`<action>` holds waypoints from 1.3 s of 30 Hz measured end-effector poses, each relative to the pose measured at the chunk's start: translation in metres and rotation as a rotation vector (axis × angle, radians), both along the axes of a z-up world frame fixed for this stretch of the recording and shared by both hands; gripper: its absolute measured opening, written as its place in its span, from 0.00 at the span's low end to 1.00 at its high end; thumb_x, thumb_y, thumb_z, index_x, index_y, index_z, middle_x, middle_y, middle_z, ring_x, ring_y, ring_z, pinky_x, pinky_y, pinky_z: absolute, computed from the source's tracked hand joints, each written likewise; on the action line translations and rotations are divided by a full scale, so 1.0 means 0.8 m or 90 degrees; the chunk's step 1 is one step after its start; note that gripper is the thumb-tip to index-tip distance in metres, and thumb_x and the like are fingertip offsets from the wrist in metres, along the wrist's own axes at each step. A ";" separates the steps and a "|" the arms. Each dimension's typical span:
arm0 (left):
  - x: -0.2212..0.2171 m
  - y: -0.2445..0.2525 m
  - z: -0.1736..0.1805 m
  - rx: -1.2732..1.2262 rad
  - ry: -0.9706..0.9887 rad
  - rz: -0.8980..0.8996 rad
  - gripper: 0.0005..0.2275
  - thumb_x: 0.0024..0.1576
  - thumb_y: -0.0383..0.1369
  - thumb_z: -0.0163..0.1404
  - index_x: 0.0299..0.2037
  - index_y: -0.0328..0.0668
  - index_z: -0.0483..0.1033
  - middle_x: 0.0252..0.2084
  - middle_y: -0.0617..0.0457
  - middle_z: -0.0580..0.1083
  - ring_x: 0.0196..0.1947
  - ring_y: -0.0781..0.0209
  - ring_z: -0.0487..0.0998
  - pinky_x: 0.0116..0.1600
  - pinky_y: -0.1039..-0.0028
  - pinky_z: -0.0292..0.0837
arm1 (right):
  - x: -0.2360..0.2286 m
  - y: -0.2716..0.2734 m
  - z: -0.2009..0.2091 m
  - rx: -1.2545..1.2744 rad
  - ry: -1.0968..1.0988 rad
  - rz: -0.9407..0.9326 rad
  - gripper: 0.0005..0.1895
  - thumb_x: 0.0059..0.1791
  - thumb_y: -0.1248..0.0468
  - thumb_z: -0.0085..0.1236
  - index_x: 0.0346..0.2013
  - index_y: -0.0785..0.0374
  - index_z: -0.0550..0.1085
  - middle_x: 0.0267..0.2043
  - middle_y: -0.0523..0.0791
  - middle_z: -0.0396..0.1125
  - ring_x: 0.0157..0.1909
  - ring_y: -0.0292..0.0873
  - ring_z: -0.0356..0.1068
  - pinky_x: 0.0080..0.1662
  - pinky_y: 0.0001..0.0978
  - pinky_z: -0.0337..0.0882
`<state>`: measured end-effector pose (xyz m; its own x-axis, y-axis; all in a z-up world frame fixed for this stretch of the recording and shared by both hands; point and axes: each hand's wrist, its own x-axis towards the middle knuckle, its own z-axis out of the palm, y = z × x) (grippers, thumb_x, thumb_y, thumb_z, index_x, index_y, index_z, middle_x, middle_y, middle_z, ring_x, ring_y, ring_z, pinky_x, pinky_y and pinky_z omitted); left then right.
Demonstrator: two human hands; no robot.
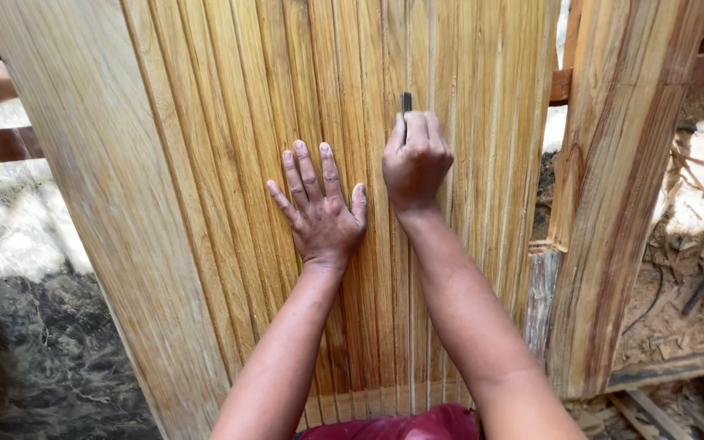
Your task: The person sands a large wooden panel using a sanding block, moving methodically across the surface. Another person assists by sanding a different section of the same panel. The camera wearer then flips the panel and continues sanding the underside.
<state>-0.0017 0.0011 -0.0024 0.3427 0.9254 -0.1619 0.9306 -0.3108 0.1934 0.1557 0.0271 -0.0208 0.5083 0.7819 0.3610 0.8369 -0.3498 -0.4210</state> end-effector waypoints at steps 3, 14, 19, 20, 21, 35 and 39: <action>0.002 0.008 -0.001 0.000 0.021 0.005 0.36 0.64 0.54 0.40 0.78 0.44 0.47 0.80 0.38 0.40 0.80 0.42 0.37 0.76 0.37 0.25 | 0.031 0.072 -0.009 0.019 -0.026 -0.009 0.03 0.54 0.72 0.55 0.37 0.68 0.76 0.32 0.51 0.73 0.25 0.45 0.73 0.26 0.36 0.71; 0.007 0.015 0.004 0.006 0.004 0.006 0.37 0.63 0.55 0.42 0.78 0.44 0.47 0.80 0.37 0.42 0.80 0.40 0.38 0.75 0.36 0.26 | 0.026 0.060 0.008 0.006 -0.066 0.022 0.05 0.56 0.71 0.54 0.37 0.67 0.75 0.36 0.51 0.73 0.29 0.43 0.75 0.29 0.30 0.73; -0.001 0.000 0.005 0.010 0.004 0.008 0.36 0.64 0.54 0.42 0.79 0.45 0.47 0.80 0.38 0.41 0.80 0.41 0.38 0.77 0.38 0.25 | 0.043 0.092 -0.001 0.030 -0.045 -0.017 0.03 0.54 0.70 0.55 0.39 0.68 0.76 0.35 0.51 0.73 0.27 0.45 0.75 0.27 0.32 0.74; 0.001 0.004 0.004 0.005 -0.001 0.009 0.36 0.64 0.54 0.42 0.78 0.44 0.47 0.80 0.38 0.41 0.80 0.41 0.38 0.76 0.38 0.25 | 0.042 0.086 0.002 0.025 -0.014 -0.020 0.03 0.54 0.71 0.55 0.39 0.69 0.76 0.35 0.52 0.73 0.25 0.44 0.75 0.25 0.31 0.73; 0.002 0.007 0.002 -0.001 -0.007 0.005 0.37 0.64 0.54 0.42 0.78 0.44 0.47 0.80 0.37 0.40 0.80 0.40 0.38 0.76 0.37 0.25 | 0.033 0.060 0.011 0.013 -0.021 -0.030 0.02 0.53 0.71 0.57 0.37 0.67 0.75 0.34 0.51 0.72 0.26 0.46 0.74 0.26 0.34 0.72; 0.003 0.013 0.003 -0.014 -0.009 0.001 0.36 0.64 0.54 0.41 0.78 0.44 0.45 0.79 0.37 0.39 0.79 0.41 0.36 0.75 0.36 0.24 | 0.011 0.024 0.043 0.023 -0.068 -0.011 0.02 0.52 0.69 0.55 0.36 0.66 0.74 0.33 0.52 0.71 0.28 0.49 0.74 0.29 0.41 0.72; 0.003 0.007 0.005 -0.012 -0.010 0.002 0.36 0.63 0.53 0.42 0.78 0.43 0.46 0.79 0.37 0.41 0.80 0.41 0.38 0.75 0.36 0.25 | 0.006 0.021 0.024 0.021 -0.055 0.033 0.03 0.54 0.71 0.54 0.36 0.65 0.73 0.34 0.50 0.72 0.29 0.45 0.74 0.31 0.37 0.75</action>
